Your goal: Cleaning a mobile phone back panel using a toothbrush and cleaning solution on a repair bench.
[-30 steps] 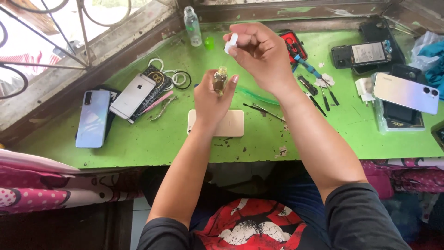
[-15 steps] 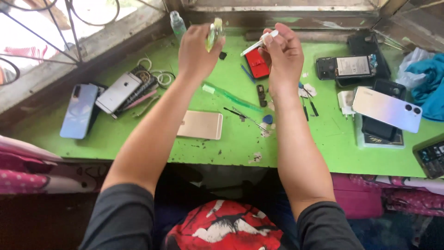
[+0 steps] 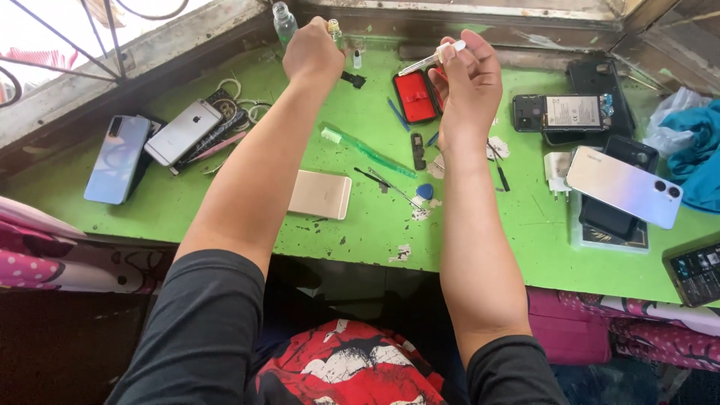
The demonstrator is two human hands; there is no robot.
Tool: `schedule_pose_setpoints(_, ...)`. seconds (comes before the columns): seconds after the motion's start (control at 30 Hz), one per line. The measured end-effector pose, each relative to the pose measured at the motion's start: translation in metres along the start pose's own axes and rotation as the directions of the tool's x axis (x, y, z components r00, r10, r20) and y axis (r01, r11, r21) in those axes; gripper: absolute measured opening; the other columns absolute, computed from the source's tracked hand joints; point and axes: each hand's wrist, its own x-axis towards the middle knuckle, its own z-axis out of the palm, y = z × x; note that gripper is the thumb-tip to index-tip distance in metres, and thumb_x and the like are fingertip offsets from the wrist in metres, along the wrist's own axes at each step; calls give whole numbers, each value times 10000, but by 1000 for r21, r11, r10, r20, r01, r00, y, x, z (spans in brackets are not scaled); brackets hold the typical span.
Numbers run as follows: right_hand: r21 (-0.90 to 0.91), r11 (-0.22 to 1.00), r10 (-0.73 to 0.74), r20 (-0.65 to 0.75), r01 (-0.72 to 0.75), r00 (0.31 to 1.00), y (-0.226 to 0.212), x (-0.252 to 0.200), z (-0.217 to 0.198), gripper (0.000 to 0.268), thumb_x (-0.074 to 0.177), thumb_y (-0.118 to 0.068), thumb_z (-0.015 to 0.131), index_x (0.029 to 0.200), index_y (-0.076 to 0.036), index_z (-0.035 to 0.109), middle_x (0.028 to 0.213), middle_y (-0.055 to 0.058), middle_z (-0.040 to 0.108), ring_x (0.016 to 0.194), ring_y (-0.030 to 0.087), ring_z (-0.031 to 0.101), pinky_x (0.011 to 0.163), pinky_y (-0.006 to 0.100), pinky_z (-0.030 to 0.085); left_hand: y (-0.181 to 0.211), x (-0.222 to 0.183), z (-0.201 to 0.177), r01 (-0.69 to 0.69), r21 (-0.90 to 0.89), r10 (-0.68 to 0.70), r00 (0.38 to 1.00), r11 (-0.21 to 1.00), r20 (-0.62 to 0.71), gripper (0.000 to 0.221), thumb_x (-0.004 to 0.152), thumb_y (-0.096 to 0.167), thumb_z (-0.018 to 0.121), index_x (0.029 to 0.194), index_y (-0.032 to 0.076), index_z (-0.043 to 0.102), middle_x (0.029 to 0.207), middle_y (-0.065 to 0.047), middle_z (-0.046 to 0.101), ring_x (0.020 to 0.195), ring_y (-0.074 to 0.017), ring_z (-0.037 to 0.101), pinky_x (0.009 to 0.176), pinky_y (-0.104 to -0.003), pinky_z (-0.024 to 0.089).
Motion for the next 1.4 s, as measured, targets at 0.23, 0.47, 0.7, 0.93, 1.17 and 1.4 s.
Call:
schedule_pose_setpoints(0.23, -10, 998, -65, 60, 66, 996, 11, 3, -5, 332, 943, -146, 810, 1231, -111, 649, 1144, 124, 768, 1178, 227, 741, 828, 323, 672, -12, -2, 1, -86, -56, 88, 995, 995, 45, 480, 870, 160, 812, 1293, 85, 598, 980, -97, 762, 827, -250, 737, 582, -367, 613)
schedule_pose_setpoints(0.47, -46, 996, -77, 65, 80, 995, 11, 0, -2, 277, 971, -123, 780, 1217, -123, 655, 1069, 67, 765, 1180, 228, 751, 813, 322, 664, -16, -36, -21, -132, -72, 135, 991, 989, 28, 850, 929, 234, 802, 1555, -31, 292, 625, 45, 671, 541, -63, 617, 396, -218, 484)
schedule_pose_setpoints(0.7, -39, 999, -31, 54, 33, 998, 10, -3, 1, 320, 955, -184, 782, 1232, -134, 631, 1141, 99, 769, 935, 179, 739, 834, 319, 641, -42, -175, -102, -661, -49, 655, 728, 749, 201, 507, 881, 360, 694, 1293, 120, 522, 1260, -72, 601, 984, -202, 493, 815, -401, 366)
schedule_pose_setpoints(0.93, 27, 987, 157, 31, -158, 987, 12, -11, 12, 291, 962, -161, 745, 1242, -104, 696, 1163, 74, 768, 899, 152, 696, 723, 270, 607, -106, -194, -73, -729, 15, 633, 605, 685, 482, 771, 784, 487, 800, 1459, 241, 519, 1457, -30, 545, 1402, -306, 410, 1142, -515, 303)
schedule_pose_setpoints(1.17, -35, 980, 197, 40, -196, 980, 10, -25, 31, 150, 1053, -144, 586, 1176, -154, 672, 1071, 53, 778, 749, 92, 597, 631, 242, 516, -75, -195, -98, -631, -130, 584, 595, 765, 553, 823, 738, 263, 802, 1485, 163, 471, 1383, -122, 534, 1272, -308, 519, 1045, -518, 482)
schedule_pose_setpoints(1.4, -168, 932, -257, 323, 322, 911, 29, -54, 47, 238, 1068, -98, 661, 1293, -152, 604, 870, 7, 642, 1098, 239, 737, 942, 345, 580, -78, -188, -91, -684, -12, 569, 597, 730, 565, 974, 710, 491, 734, 1565, 198, 369, 1220, -117, 545, 1048, -280, 593, 804, -440, 534)
